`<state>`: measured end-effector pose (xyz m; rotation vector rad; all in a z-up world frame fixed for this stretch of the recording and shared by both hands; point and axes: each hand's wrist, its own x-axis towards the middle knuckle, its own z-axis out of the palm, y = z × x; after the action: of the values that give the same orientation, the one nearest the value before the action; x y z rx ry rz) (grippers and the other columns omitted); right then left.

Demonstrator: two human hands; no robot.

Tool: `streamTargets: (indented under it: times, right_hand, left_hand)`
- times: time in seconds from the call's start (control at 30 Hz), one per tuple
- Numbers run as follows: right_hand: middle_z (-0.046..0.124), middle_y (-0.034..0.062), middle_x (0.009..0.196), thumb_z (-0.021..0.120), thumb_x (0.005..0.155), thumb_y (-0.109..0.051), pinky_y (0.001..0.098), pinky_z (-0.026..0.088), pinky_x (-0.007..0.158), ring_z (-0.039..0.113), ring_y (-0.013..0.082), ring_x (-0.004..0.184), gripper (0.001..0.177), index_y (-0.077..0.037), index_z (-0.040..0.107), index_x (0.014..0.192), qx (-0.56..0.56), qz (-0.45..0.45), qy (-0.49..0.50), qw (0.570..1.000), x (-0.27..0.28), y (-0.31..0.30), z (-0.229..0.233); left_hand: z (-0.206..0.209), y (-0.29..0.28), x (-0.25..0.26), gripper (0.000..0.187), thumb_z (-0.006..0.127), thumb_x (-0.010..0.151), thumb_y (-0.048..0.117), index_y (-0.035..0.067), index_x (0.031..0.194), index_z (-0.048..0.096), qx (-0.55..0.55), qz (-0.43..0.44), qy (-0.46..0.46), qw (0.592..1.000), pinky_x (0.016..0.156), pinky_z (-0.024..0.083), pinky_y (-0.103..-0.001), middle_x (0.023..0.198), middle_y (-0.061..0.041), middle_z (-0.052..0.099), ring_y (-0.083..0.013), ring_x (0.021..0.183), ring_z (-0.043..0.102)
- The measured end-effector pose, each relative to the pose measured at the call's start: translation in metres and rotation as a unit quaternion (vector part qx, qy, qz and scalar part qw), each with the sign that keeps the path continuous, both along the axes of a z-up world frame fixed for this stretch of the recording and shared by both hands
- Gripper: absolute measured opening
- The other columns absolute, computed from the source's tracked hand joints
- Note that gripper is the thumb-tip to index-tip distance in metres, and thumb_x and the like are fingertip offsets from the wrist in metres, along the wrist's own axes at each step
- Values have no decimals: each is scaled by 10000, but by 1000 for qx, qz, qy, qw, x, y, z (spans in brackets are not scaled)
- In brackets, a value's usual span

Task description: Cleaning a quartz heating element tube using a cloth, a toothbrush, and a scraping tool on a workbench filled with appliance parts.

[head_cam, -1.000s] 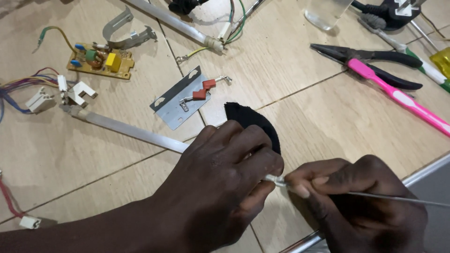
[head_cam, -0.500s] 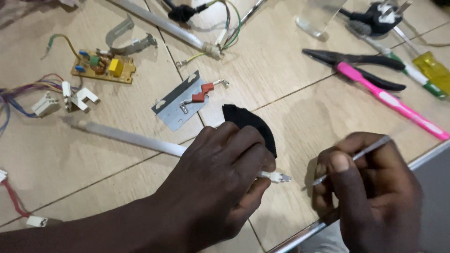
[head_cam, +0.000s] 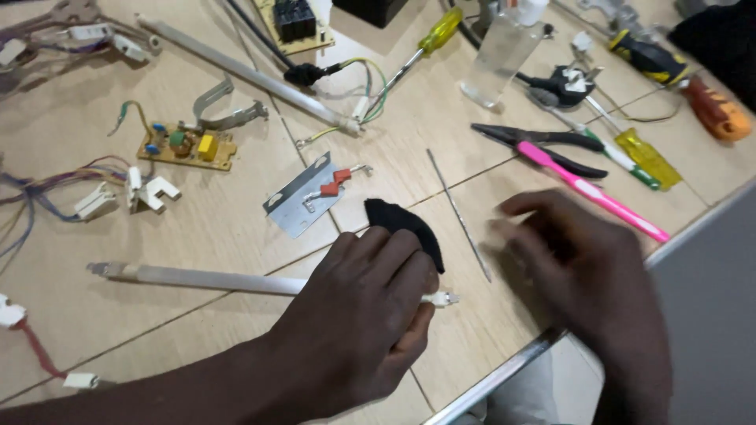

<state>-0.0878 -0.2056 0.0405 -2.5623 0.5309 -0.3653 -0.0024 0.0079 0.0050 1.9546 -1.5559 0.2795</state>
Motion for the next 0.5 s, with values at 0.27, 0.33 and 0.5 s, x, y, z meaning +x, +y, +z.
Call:
streamTargets:
  times: [0.27, 0.33, 0.5]
  right_hand:
    - [708, 144, 1049, 749, 962, -127, 447, 465, 727, 622, 301, 877, 205, -76, 758, 1160, -179, -60, 12, 982, -11, -68, -10]
    - [720, 112, 997, 747, 978, -136, 437, 452, 720, 610, 287, 877, 133, -90, 765, 1102, -193, -64, 13, 979, -13, -73, -21]
    - [739, 163, 1054, 616, 1075, -194, 494, 457, 777, 668, 389, 908, 174, -84, 733, 1144, -196, -134, 12, 971, -26, -64, -28]
  left_hand:
    - [-1, 1, 2, 105, 609, 908, 173, 117, 966, 542, 4, 0, 68, 998, 683, 381, -449, 968, -71, 553, -294, 831, 507]
    - [-2, 2, 1, 107, 614, 908, 189, 131, 974, 553, 11, 9, 98, 995, 701, 398, -453, 986, -60, 569, -293, 856, 527]
    - [-2, 2, 1, 89, 609, 905, 170, 129, 970, 565, 3, 10, 115, 993, 691, 405, -451, 970, -62, 551, -298, 825, 502]
